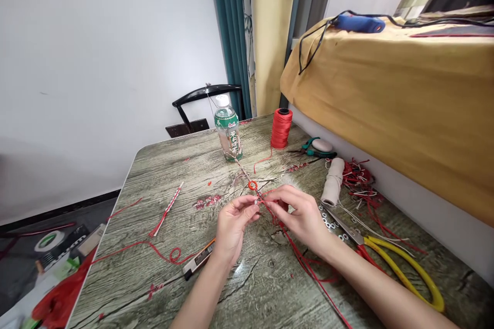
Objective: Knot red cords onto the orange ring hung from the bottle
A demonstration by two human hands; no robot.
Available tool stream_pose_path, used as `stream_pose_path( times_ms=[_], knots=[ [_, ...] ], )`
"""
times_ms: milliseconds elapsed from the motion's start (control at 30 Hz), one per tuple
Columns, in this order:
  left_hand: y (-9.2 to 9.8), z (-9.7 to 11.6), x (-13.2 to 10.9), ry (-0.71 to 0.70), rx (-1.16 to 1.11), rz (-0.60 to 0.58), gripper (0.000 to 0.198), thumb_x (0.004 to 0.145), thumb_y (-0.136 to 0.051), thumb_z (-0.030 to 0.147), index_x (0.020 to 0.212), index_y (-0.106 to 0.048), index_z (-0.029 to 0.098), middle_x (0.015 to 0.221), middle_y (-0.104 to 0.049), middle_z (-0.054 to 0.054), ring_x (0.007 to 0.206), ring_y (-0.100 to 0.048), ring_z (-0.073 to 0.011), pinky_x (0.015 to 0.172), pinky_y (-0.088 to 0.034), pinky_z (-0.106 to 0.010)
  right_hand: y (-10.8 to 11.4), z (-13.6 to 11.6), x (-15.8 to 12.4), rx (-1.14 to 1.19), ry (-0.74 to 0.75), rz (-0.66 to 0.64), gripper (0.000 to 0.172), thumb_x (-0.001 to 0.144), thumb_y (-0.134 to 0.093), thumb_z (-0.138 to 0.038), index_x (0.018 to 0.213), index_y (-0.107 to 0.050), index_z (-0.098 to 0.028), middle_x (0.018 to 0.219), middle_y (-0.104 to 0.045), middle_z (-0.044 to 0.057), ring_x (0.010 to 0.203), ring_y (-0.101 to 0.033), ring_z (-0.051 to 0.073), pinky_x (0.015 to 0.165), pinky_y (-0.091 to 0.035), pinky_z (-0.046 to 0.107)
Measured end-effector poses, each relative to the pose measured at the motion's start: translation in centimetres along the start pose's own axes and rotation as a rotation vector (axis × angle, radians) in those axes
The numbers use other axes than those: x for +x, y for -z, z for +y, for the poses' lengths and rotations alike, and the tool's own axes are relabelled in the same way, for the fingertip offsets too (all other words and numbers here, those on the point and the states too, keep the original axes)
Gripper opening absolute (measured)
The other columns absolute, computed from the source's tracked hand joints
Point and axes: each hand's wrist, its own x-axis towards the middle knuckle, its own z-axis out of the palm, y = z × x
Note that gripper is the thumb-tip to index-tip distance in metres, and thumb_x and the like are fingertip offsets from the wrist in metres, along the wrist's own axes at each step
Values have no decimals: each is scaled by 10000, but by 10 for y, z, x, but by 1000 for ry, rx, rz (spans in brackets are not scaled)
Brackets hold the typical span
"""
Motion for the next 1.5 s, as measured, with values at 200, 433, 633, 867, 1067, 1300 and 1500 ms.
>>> stream_pose_path(
  times_ms=[200, 433, 633, 867, 1067, 1300, 1500],
  knots=[
    [-1, 1, 0, -28, 29, -6, 196, 581, -692, 169, 772, -650, 158, 763, -614, -13, 685, -547, -95, 604, -465, -198, -2, 3, -1, -51, 10, 7, 147, 799, -480, -200, 838, -619, -173, 799, -594, 52, 707, -547, 130, 634, -433, 238],
    [-1, 0, 0, -17, 86, -47, 192, 585, -690, 187, 772, -655, 168, 776, -631, -16, 703, -560, -108, 619, -465, -206, -3, 1, -1, 4, 16, -17, 136, 786, -507, -197, 817, -639, -190, 785, -625, 33, 714, -566, 124, 656, -442, 236],
    [2, -5, 2, -105, 189, -17, 168, 606, -672, 199, 773, -671, 179, 774, -661, -25, 714, -576, -126, 664, -460, -229, -5, 3, 3, 201, -139, -70, 136, 748, -565, -246, 812, -670, -188, 767, -672, 31, 708, -604, 139, 670, -472, 253],
    [0, -6, -2, -233, 321, -37, 175, 650, -636, 226, 814, -682, 191, 878, -651, -44, 813, -581, -159, 708, -470, -252, -7, 5, 3, 219, -255, -96, 172, 742, -564, -286, 796, -675, -166, 736, -671, 31, 668, -602, 139, 604, -469, 231],
    [0, -2, -2, -109, 267, 40, 183, 642, -636, 305, 725, -673, 147, 685, -663, -43, 621, -587, -135, 576, -474, -234, -6, 0, 1, 86, -106, -120, 170, 785, -508, -240, 801, -669, -188, 746, -662, 24, 678, -590, 128, 634, -444, 231],
    [1, -4, 1, -49, 192, 7, 200, 596, -670, 243, 776, -661, 155, 746, -663, -39, 673, -594, -131, 582, -468, -216, -5, 2, 1, 45, -69, -110, 166, 789, -510, -249, 810, -665, -195, 777, -662, 29, 716, -590, 138, 678, -433, 246],
    [0, -3, 0, -31, 162, -28, 236, 596, -679, 205, 824, -669, 144, 781, -670, -49, 670, -581, -100, 629, -456, -196, -4, 2, 2, 143, -83, -124, 166, 784, -526, -265, 794, -672, -186, 795, -657, 39, 748, -587, 142, 716, -436, 260]
  ],
)
